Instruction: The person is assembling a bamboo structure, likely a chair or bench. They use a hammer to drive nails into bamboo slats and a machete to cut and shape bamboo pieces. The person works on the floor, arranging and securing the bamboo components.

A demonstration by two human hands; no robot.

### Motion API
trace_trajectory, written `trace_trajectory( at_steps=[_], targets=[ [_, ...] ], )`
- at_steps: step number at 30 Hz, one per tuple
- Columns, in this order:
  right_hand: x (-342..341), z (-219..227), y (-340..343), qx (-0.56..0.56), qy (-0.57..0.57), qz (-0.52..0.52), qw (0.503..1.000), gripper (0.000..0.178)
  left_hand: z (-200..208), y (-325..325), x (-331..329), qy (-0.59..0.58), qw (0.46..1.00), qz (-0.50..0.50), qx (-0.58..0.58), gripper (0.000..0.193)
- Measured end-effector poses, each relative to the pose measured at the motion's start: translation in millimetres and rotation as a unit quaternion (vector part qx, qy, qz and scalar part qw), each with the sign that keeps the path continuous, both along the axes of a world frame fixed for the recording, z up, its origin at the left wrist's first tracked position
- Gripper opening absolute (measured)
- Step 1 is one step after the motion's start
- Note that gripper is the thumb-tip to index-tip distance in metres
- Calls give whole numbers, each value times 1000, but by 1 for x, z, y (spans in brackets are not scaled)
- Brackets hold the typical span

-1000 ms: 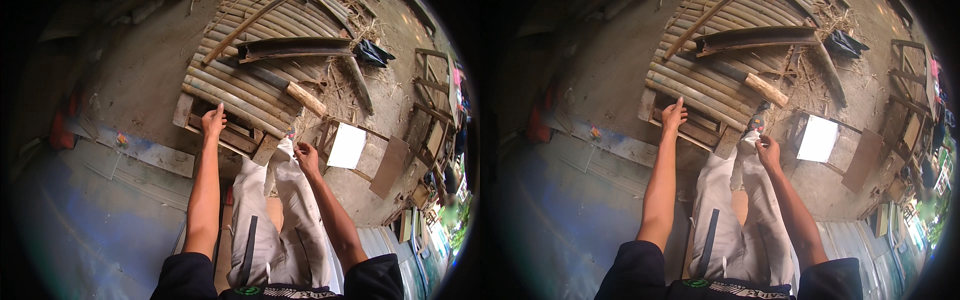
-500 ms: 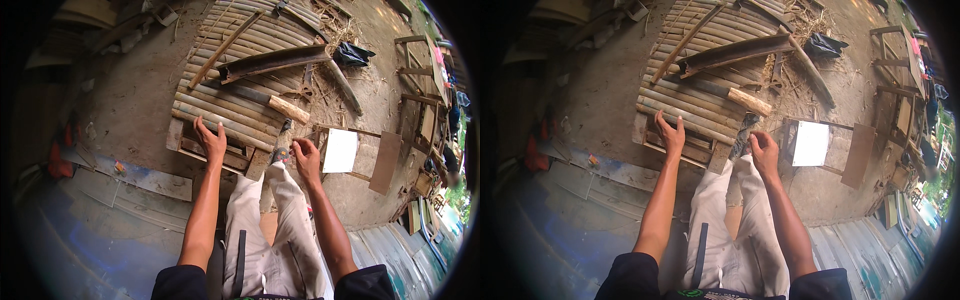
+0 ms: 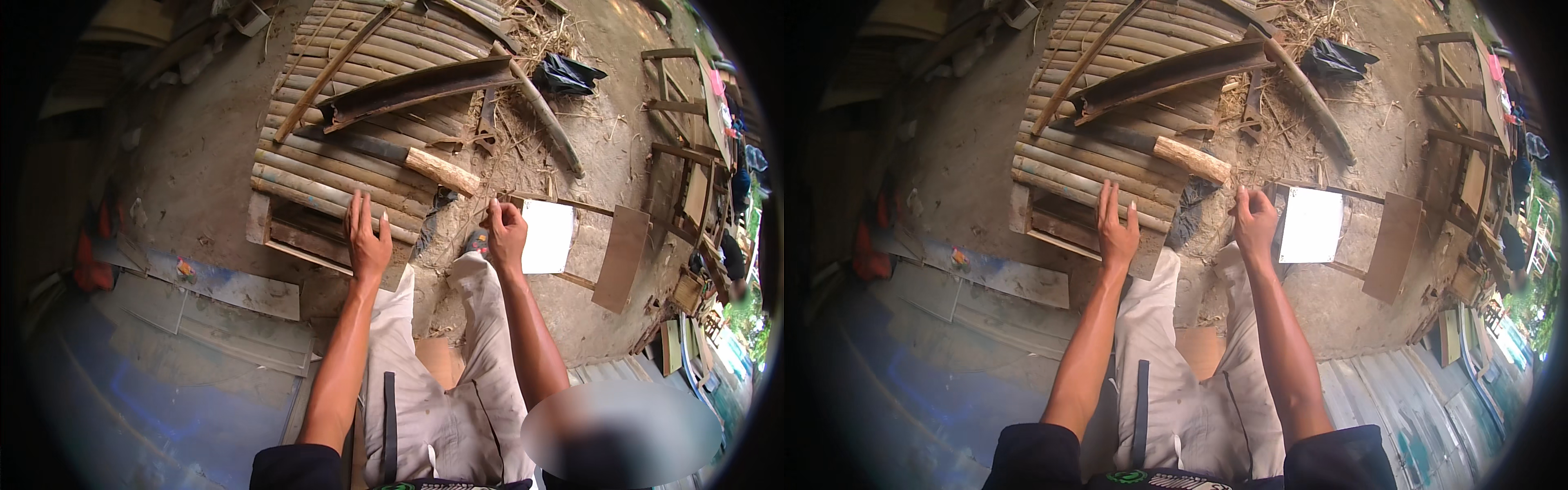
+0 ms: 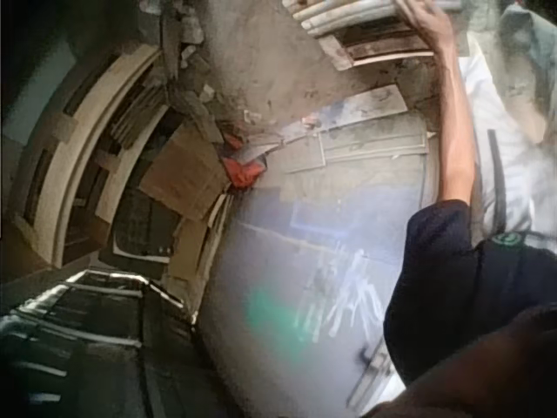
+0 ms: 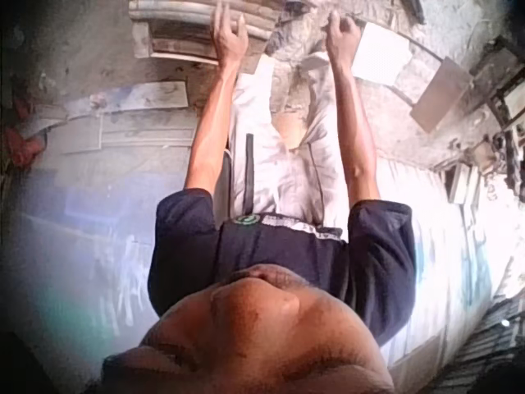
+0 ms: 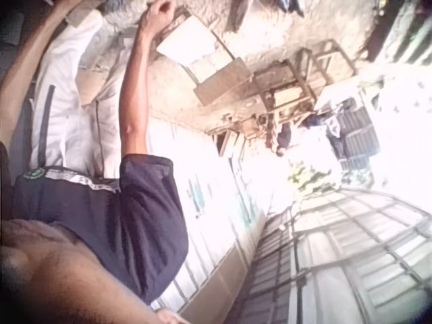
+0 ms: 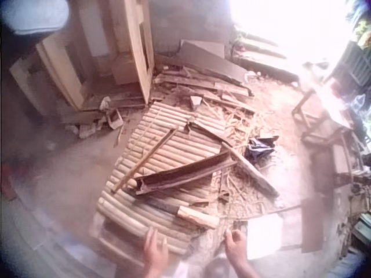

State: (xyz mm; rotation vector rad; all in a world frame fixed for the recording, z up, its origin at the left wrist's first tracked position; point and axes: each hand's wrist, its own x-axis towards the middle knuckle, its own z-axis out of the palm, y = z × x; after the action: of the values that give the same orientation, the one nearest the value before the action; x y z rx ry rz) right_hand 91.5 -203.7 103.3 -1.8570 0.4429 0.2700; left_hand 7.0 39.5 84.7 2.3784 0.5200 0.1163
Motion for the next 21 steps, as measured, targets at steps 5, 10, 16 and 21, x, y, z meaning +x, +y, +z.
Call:
trace_trajectory(
  at_steps=[5,10,16,21],
  targets=[
    [-50,-74,-59,-1,66,-32,997,25,23,-75,-36,-65,990,81,-95,16],
    [-58,-154,-124,-62,141,72,985,28,-23,-169,-52,-3,978,129,-163,11],
    [-45,-201,-160,-119,75,383,913,20,-116,-213,-84,191,931,136,-279,25],
    [-66,-187,-165,-131,45,414,900,16,-115,-208,-111,277,898,97,-327,27]
  ],
)
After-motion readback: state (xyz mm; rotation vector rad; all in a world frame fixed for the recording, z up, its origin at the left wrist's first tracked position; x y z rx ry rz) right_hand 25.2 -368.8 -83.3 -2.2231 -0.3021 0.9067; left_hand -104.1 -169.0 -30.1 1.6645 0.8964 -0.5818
